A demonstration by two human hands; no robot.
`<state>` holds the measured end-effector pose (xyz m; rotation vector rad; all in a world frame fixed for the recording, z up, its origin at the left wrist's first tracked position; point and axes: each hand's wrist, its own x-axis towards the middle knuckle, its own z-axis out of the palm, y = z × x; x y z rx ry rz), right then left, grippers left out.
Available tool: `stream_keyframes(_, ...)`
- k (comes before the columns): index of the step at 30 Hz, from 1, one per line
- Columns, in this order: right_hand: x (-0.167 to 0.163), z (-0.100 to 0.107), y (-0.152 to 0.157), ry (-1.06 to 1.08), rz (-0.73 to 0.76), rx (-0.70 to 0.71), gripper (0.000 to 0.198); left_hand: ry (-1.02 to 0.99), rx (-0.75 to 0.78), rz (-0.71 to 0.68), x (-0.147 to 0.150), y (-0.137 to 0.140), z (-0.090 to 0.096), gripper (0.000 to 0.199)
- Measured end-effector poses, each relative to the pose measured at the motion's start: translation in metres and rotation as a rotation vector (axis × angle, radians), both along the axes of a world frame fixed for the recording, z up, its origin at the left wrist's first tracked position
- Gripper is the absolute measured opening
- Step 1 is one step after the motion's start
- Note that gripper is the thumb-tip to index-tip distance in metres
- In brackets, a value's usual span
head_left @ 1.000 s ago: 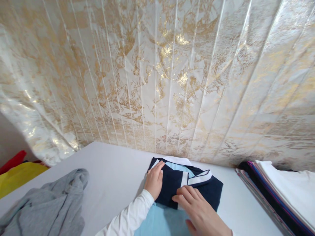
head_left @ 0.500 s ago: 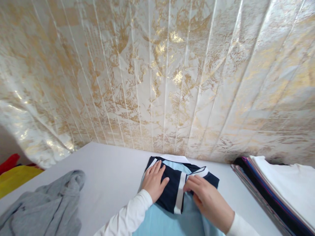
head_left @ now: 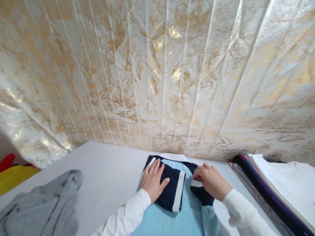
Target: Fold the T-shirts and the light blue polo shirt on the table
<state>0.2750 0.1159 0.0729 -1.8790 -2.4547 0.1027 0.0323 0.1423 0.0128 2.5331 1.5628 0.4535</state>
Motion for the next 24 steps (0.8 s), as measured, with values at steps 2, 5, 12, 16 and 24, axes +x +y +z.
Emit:
stream_keyframes(2, 0.013, 0.014, -0.004, -0.057, -0.014, -0.058, 0.036, -0.009, -0.011, 0.003, -0.001, 0.0, 0.004, 0.051)
stream_keyframes(5, 0.017, 0.024, -0.004, 0.016, -0.023, 0.011, 0.04, -0.007, -0.002, 0.014, -0.004, -0.007, 0.014, 0.047)
stream_keyframes(12, -0.021, -0.004, 0.02, 0.261, 0.034, -0.052, 0.042, 0.004, 0.062, -0.299, -0.003, -0.055, 0.001, 0.04)
stream_keyframes(16, -0.029, -0.017, 0.026, 0.238, 0.011, -0.024, 0.037, -0.004, 0.262, -0.285, 0.005, -0.068, -0.024, 0.012)
stream_keyframes(24, -0.031, -0.026, 0.025, 0.227, -0.014, 0.033, 0.028, -0.14, 0.164, -0.232, 0.012, -0.071, -0.016, 0.022)
